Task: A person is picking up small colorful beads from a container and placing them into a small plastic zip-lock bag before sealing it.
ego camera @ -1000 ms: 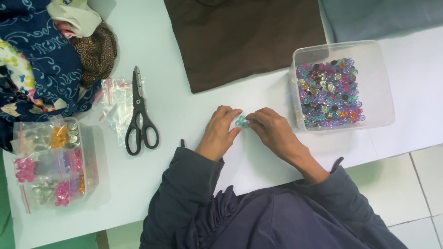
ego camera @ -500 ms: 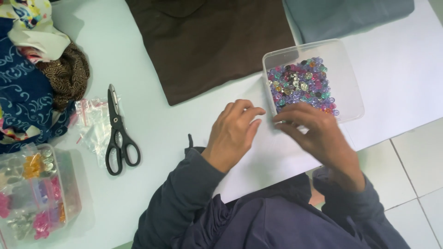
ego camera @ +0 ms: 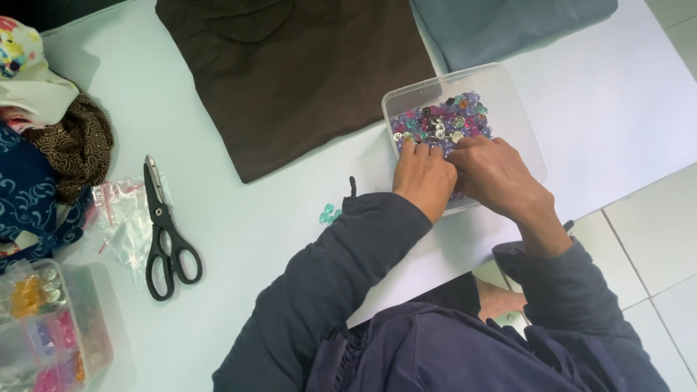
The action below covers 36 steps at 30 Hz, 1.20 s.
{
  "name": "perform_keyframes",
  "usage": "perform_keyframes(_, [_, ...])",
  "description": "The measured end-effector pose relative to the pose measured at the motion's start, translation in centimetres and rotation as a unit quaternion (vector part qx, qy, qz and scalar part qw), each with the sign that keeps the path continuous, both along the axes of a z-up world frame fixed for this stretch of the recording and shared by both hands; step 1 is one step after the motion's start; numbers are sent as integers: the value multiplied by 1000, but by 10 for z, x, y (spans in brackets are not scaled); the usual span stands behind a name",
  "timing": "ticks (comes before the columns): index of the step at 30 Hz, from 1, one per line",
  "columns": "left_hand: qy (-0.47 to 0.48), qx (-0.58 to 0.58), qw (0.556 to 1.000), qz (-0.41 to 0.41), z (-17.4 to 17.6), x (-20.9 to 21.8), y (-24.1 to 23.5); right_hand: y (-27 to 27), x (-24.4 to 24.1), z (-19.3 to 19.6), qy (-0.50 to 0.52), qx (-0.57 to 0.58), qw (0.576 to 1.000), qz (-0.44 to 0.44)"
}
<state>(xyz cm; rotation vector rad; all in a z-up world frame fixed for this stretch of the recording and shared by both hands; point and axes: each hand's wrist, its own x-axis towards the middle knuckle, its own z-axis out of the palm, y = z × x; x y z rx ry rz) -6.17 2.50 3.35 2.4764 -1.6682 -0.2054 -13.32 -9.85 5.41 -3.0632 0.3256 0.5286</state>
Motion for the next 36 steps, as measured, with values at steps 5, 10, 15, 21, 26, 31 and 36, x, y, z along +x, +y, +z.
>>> perform_keyframes(5, [-42, -92, 994, 39, -6, 16, -2, -8, 9, 6, -89, 19, 995, -49])
perform_keyframes(10, [3, -157, 986, 49, -5, 27, -1, -13, 7, 4, -205, 91, 970, -91])
perform_keyframes(15, [87, -249, 963, 53, 40, 28, 31, -10, -4, 11, -331, 266, 903, -73])
perform_keyframes(21, [123, -250, 959, 58, 55, 28, 94, 40, -10, 43, -355, 347, 868, -4])
perform_keyframes(26, [183, -224, 954, 77, 53, 26, 165, 99, -8, 32, -357, 345, 867, 48])
perform_keyframes(31, [200, -184, 955, 123, 18, 27, 209, 145, 8, 10, -322, 300, 894, 78])
perform_keyframes(36, [219, -135, 948, 186, -16, 27, 215, 153, 28, -30, -276, 220, 934, 52])
